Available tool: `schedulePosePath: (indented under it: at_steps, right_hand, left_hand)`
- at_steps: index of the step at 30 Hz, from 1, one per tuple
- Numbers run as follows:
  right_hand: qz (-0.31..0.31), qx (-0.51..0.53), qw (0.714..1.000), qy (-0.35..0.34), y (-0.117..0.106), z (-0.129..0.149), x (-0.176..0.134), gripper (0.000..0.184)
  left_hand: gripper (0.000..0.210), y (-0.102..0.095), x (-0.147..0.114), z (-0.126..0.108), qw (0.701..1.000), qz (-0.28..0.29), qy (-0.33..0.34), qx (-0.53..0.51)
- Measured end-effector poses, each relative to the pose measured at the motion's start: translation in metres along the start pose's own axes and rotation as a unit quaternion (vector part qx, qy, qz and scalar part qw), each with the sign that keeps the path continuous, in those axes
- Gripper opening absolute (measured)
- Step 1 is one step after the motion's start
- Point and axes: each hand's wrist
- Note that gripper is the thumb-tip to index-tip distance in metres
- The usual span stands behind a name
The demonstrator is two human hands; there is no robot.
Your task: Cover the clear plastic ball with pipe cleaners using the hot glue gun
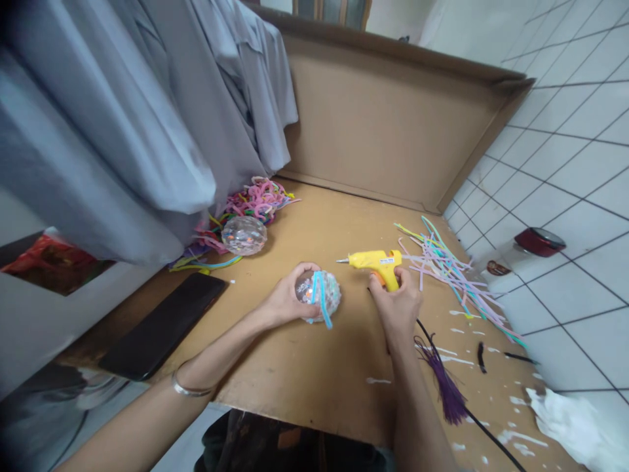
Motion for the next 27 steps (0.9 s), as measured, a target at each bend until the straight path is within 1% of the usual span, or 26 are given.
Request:
schedulePosePath:
  at_steps: [2,3,6,10,14,19,22,24,27]
  right_hand:
    - [-0.021,-0.030,0.999,0.013,0.002,-0.008,0.002,0.040]
    - [-0.020,-0.050,0.998,0.011,0.004,-0.012,0.003,0.041]
    - [0.015,-0.119,0.993,-0.009,0.010,-0.025,0.001,0.042]
    - [0.068,-0.169,0.983,0.002,0.019,-0.039,-0.005,0.047]
    - [0.080,-0.206,0.975,-0.004,0.024,-0.048,-0.007,0.044]
    - [0.118,-0.264,0.957,0.014,0.031,-0.053,-0.007,0.039]
    - [0.122,-0.276,0.953,0.023,0.033,-0.052,-0.009,0.037]
    - [0.123,-0.278,0.953,0.017,0.032,-0.051,-0.009,0.038]
    - [0.112,-0.273,0.955,-0.016,0.027,-0.043,-0.006,0.039]
  left_hand:
    - [0.074,0.000,-0.001,-0.001,1.000,-0.003,-0.002,0.000]
    - [0.074,0.001,-0.001,-0.002,1.000,-0.003,-0.003,-0.002]
    - [0.072,0.001,-0.001,-0.002,1.000,0.003,-0.007,-0.017]
    - [0.071,0.001,0.000,-0.003,1.000,-0.014,-0.001,-0.010]
    - [0.069,0.002,-0.001,-0.004,1.000,-0.026,0.015,0.007]
    - [0.071,0.002,-0.001,0.001,0.998,-0.034,0.042,0.031]
    - [0.071,0.002,0.001,0.004,0.997,-0.035,0.051,0.047]
    - [0.072,0.002,0.002,0.006,0.997,-0.034,0.055,0.052]
    - [0.074,0.003,0.003,0.007,0.996,-0.036,0.063,0.055]
Point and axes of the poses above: each hand's wrist, its own x-axis towards the middle knuckle, its own y-axis out of the palm, z = x × y, and after that the axes turned 8 degrees about -y, right-handed
